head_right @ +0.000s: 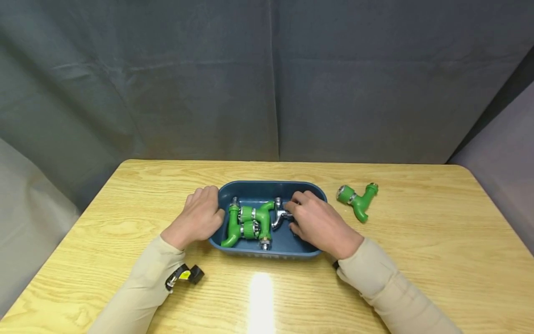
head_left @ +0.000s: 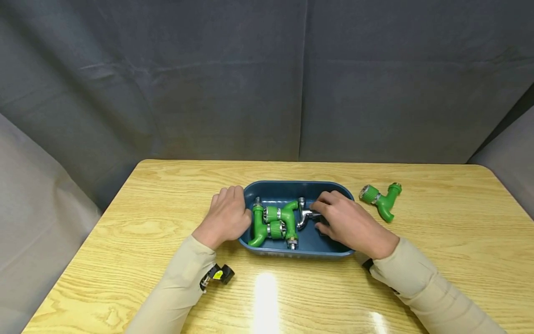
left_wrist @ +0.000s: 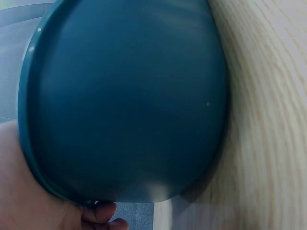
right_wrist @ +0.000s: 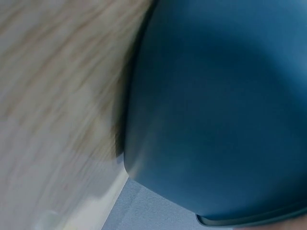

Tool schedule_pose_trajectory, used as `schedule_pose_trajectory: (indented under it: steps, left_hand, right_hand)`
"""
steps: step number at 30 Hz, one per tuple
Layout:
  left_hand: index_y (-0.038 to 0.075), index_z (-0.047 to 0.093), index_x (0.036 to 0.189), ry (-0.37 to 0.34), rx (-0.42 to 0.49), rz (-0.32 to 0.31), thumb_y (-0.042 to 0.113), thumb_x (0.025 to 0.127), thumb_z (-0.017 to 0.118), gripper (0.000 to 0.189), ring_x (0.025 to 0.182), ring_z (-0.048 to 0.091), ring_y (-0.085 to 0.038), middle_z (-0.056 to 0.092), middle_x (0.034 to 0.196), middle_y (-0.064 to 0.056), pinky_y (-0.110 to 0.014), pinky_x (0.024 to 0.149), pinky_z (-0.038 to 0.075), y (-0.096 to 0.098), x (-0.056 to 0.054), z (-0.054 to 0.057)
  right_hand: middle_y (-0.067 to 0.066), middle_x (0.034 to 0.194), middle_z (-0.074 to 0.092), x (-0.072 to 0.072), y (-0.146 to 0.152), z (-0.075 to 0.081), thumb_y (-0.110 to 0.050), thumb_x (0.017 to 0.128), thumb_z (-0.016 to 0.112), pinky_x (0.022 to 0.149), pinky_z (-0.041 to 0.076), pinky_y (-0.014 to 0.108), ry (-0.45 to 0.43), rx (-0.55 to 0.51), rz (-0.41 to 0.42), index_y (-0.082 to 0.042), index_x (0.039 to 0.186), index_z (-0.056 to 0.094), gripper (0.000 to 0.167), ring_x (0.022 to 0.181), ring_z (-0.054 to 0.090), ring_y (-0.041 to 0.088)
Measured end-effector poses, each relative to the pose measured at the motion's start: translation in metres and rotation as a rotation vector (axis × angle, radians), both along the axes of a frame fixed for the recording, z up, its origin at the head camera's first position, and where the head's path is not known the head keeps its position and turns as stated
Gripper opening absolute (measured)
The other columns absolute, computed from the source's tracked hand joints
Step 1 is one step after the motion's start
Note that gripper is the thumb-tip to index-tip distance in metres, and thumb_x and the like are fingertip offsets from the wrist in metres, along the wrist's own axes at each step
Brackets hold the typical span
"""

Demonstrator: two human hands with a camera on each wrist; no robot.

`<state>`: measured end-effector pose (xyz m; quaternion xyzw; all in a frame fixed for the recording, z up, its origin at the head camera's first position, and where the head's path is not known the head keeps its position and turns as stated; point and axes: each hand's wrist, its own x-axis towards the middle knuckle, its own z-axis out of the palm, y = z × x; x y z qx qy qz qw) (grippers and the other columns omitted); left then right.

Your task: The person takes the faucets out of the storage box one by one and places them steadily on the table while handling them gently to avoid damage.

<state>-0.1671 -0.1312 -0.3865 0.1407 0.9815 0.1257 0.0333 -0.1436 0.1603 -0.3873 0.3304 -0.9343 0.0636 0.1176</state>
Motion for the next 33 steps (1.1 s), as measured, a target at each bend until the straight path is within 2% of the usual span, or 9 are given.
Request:
schedule_pose_trajectory:
  steps: [19,33]
  left_hand:
    - [0.004,0.045,0.099,0.003,-0.001,0.004,0.019,0.092,0.047,0.017,0.089,0.039,-0.027,0.045,0.094,-0.010,-0.034,0.077,0.028,0.0008,0.0009,0.0010]
    - [0.004,0.046,0.100,0.005,-0.002,0.005,0.020,0.092,0.047,0.018,0.090,0.039,-0.027,0.045,0.094,-0.010,-0.034,0.077,0.029,0.0010,0.0012,0.0011]
  right_hand:
    - [0.005,0.098,0.069,0.0004,0.0003,-0.0001,-0.019,0.080,0.089,0.074,0.057,0.035,0.007,0.000,0.017,-0.008,0.107,0.075,0.033,0.087,0.063,0.019]
    - [0.001,0.092,0.067,0.0018,-0.0002,0.0015,-0.019,0.080,0.089,0.069,0.055,0.032,-0.022,-0.013,0.009,-0.013,0.100,0.075,0.025,0.081,0.061,0.014]
